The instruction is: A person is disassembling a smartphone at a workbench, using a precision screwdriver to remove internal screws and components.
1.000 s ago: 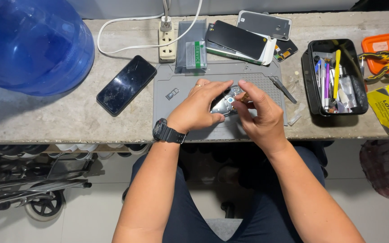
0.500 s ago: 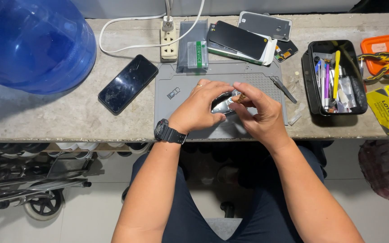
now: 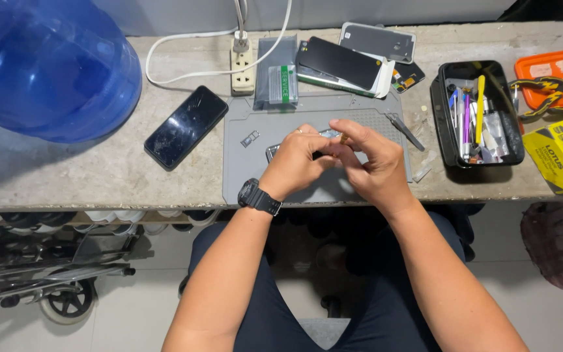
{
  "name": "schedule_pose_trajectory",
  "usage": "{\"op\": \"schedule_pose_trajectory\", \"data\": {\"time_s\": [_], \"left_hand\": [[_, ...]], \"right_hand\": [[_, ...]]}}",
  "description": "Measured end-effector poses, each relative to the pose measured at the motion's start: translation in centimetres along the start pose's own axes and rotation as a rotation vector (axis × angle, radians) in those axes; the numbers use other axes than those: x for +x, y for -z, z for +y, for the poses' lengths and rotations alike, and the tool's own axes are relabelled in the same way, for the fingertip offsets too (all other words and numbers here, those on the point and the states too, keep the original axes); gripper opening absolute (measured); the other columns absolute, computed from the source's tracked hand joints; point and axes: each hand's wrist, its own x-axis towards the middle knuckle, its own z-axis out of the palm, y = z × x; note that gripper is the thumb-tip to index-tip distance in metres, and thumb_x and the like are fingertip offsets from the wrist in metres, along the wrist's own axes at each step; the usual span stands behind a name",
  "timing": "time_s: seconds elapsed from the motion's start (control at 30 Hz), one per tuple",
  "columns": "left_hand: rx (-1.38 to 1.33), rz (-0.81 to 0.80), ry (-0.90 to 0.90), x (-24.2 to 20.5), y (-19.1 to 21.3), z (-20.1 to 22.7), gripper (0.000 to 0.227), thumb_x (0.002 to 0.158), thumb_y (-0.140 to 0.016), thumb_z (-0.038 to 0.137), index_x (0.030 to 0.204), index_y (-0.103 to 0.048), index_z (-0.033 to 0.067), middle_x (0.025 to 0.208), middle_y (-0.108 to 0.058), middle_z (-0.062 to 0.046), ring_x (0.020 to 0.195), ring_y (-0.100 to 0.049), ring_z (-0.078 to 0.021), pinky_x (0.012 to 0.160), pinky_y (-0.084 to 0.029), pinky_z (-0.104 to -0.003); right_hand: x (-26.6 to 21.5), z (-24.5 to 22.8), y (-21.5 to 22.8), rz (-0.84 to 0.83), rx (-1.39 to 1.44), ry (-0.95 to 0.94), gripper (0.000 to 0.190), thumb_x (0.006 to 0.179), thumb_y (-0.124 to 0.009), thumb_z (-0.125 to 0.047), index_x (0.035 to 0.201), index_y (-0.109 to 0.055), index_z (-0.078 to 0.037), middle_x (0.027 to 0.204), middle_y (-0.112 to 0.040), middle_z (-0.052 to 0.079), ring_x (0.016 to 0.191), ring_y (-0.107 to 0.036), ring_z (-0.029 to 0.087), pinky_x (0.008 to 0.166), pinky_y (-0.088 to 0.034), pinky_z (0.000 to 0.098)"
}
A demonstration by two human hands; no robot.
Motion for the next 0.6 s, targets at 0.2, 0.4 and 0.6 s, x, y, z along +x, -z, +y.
{"op": "schedule_pose_trajectory", "data": {"time_s": [0.2, 0.4, 0.6], "left_hand": [[-0.018, -0.030, 0.012, -0.1, -0.8, -2.0, 0.015, 0.082, -0.091, 0.017, 0.089, -0.078, 0.0194, 0.084, -0.076, 0.003, 0.098, -0.070, -0.0266, 0.097, -0.055, -0.041], [-0.154, -0.092, 0.008, -0.1, 1.2, 0.4, 0.007, 0.094, -0.084, 0.012, 0.099, -0.081, 0.0150, 0.098, -0.082, -0.005, 0.105, -0.073, -0.0345, 0.099, -0.057, -0.047], [-0.104, 0.020, 0.112, -0.2, -0.3, -1.3, 0.018, 0.084, -0.094, 0.024, 0.095, -0.080, 0.0173, 0.085, -0.077, -0.004, 0.098, -0.073, -0.0293, 0.093, -0.058, -0.041]], "right_hand": [[-0.7, 0.3, 0.1, 0.014, -0.043, 0.066, 0.043, 0.092, -0.088, 0.003, 0.132, -0.083, -0.013, 0.098, -0.076, 0.009, 0.086, -0.076, 0.029, 0.077, -0.061, 0.0449], [-0.1, -1.1, -0.4, -0.010, 0.027, 0.064, 0.042, 0.098, -0.075, 0.012, 0.134, -0.081, -0.009, 0.098, -0.081, 0.013, 0.088, -0.079, 0.035, 0.079, -0.062, 0.0460], [0.2, 0.4, 0.3, 0.011, -0.025, 0.073, 0.039, 0.096, -0.085, 0.004, 0.131, -0.082, -0.013, 0.100, -0.077, 0.010, 0.093, -0.077, 0.030, 0.081, -0.061, 0.0452]]}}
